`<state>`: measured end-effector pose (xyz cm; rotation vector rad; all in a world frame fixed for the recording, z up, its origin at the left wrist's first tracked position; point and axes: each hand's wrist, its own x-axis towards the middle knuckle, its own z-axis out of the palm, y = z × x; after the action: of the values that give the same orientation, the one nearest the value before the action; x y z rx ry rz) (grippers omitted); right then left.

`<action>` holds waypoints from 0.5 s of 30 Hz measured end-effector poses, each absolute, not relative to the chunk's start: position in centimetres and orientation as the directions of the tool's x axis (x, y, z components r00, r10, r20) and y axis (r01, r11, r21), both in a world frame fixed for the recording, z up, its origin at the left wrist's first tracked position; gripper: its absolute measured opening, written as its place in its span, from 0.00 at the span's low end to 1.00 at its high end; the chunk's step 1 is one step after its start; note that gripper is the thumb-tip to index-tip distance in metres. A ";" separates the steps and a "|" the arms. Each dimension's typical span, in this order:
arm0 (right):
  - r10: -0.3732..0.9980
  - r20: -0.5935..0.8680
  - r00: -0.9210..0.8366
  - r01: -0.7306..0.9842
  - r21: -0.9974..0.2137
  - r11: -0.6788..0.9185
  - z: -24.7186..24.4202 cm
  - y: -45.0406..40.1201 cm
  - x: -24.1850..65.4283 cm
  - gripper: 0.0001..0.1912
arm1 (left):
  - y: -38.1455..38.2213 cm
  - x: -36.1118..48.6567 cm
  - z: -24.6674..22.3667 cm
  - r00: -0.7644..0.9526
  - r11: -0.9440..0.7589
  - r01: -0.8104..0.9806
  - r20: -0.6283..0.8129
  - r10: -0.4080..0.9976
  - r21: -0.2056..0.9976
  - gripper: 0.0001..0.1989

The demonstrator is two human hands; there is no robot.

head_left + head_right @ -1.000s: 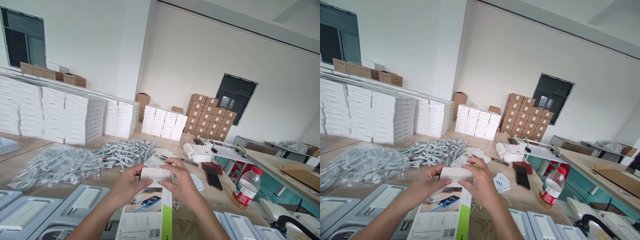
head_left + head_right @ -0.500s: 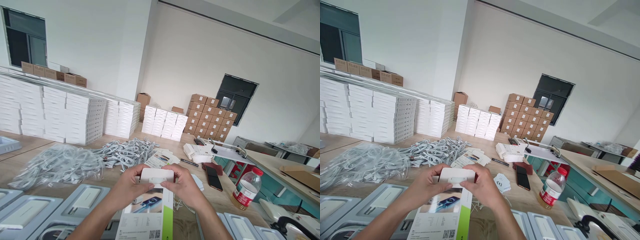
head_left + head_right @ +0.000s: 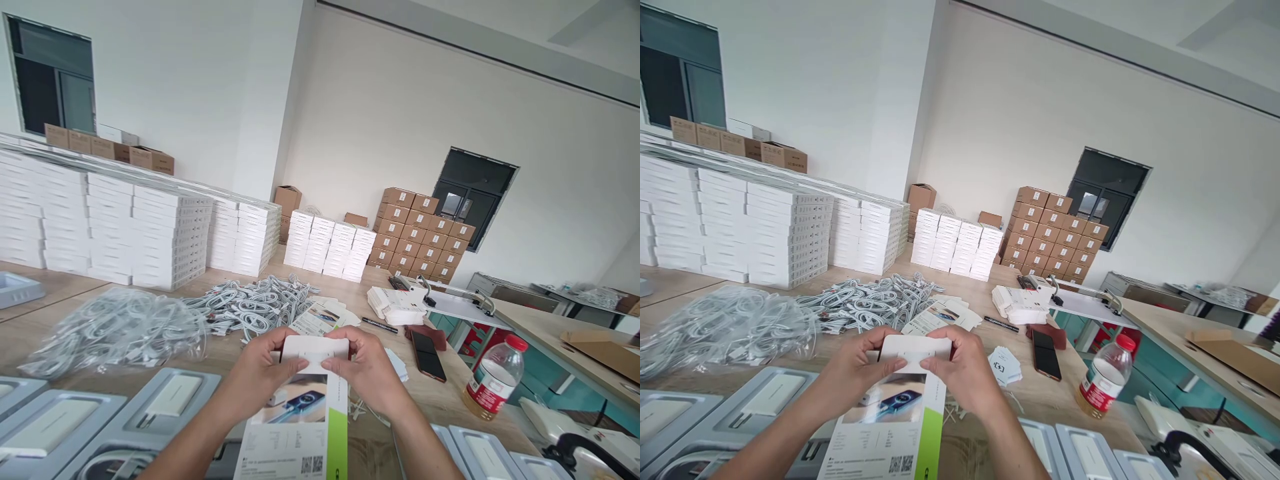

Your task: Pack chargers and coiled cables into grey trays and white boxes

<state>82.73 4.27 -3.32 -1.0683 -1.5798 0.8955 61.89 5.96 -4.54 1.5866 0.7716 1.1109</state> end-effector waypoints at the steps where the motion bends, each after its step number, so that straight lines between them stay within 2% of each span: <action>1: 0.943 0.311 -0.115 0.197 -0.924 0.329 -3.2 4.2 82.7 0.14 | 5.9 62.0 -4.5 0.361 -0.291 -0.042 0.286 0.888 0.956 0.10; 15: 0.945 0.314 -0.086 0.113 -0.940 0.323 -2.8 4.0 82.3 0.11 | 5.9 62.1 -4.6 0.315 -0.337 -0.053 0.335 0.888 0.940 0.11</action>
<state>82.31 3.97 -2.83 -1.0190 -1.4864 0.9487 62.14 5.93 -4.60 1.5960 0.7788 1.1968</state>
